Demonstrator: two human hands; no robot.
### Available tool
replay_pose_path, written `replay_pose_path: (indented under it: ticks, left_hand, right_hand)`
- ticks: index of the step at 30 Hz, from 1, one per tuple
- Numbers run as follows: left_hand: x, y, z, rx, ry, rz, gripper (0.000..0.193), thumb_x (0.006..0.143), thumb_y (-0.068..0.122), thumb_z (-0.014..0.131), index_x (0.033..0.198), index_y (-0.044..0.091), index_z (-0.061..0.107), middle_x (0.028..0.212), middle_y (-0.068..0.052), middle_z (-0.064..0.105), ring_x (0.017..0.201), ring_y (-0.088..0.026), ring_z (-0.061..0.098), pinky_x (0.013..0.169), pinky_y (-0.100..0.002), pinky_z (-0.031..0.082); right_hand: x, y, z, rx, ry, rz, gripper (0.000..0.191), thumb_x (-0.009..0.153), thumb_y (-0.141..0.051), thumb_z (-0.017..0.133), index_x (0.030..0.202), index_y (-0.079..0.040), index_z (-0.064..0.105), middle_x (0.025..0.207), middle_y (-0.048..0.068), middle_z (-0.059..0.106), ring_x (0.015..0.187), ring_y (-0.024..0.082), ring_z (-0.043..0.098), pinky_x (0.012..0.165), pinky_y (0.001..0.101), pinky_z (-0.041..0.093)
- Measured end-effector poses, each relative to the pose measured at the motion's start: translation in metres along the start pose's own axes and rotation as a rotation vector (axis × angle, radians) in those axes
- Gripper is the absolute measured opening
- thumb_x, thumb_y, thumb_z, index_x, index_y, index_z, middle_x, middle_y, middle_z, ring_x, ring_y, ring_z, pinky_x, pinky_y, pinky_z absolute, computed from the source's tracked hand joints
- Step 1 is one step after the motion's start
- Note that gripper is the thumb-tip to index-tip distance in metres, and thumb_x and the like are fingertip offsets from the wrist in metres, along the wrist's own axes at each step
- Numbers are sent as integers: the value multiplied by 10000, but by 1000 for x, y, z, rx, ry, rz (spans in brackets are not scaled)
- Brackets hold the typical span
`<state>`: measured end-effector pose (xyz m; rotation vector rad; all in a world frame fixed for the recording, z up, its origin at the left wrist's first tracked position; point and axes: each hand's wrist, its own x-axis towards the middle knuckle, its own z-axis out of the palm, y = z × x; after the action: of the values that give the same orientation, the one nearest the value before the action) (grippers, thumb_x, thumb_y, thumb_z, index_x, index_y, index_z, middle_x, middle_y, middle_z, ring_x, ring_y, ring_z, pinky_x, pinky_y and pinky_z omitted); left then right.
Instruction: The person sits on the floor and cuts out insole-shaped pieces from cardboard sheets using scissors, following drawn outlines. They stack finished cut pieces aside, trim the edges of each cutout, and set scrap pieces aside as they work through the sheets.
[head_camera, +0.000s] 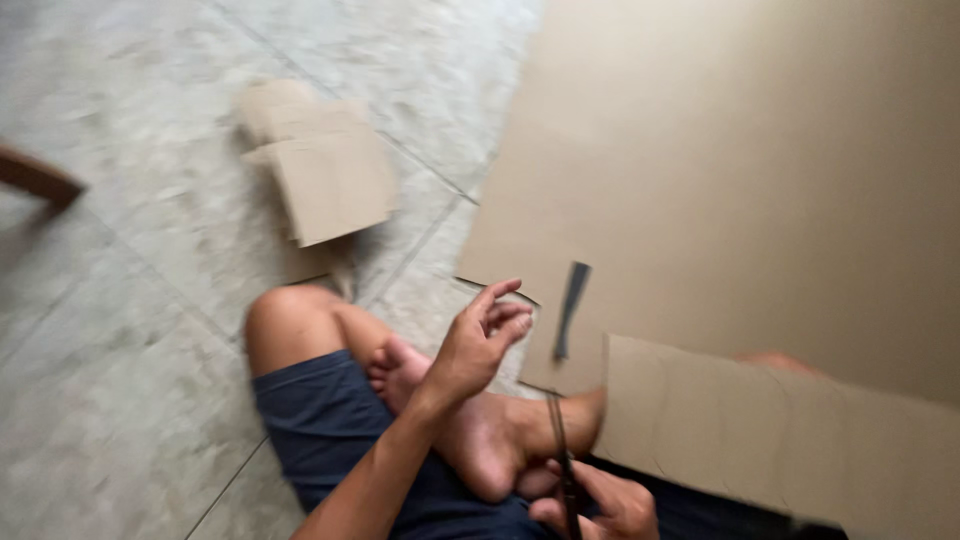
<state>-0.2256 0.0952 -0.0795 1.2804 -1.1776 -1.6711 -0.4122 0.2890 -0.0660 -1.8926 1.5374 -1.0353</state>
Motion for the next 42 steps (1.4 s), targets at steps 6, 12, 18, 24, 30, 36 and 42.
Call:
replay_pose_path:
  ticks: [6,12,18,24,30,36,42]
  left_hand:
    - [-24,-21,84,-476,-304,-414,733,929,259,738,1555,103,390,1128,-83,625,1039,-170,581,881,-310,497]
    - [-41,-10,129,-406,-622,-507,558,929,242,753,1353,-72,572,1132,-108,677,1030,-200,623,890,-359,523]
    - [-6,61,126,-362,-513,-216,498,846,57,764,1304,-16,584,1154,-93,678,1056,-186,661,882,-343,570]
    - [-10,114,79,-345,-371,-3,388,909,-26,730,1278,-55,614,1137,-113,690,1047,-193,657,882,-333,553]
    - [-30,113,61,-233,-356,-17,367,892,-27,716,1249,-37,634,1119,-92,705,1041,-159,662,886,-308,552]
    - [-37,104,53,-272,-342,-37,326,922,-19,710,1240,-48,645,1123,-96,702,1042,-172,666,890,-312,549]
    - [-31,117,40,-252,-436,-156,274,922,21,663,1182,-67,674,1044,-153,758,962,-233,735,826,-349,606]
  right_hand:
    - [-23,-16,-14,271,124,212,478,759,-391,914,987,2,765,647,22,675,574,99,684,529,249,535]
    - [-58,-16,-32,677,192,788,413,814,-328,843,979,45,776,604,29,712,493,111,677,457,254,544]
    - [-72,-8,-52,827,303,865,428,886,-343,768,974,76,762,576,67,684,458,126,614,424,265,484]
    - [-33,-16,-71,689,149,687,918,814,-767,584,1248,31,716,793,27,653,636,90,521,574,239,399]
    - [14,-28,-69,755,156,559,982,829,-831,600,1277,43,612,1012,75,623,979,177,579,907,323,466]
    - [17,-31,-56,609,270,564,891,852,-822,593,1140,20,647,1008,42,637,968,138,585,882,278,467]
    - [6,-29,-50,757,292,731,814,725,-618,816,1189,44,718,789,-1,596,685,70,526,579,217,412]
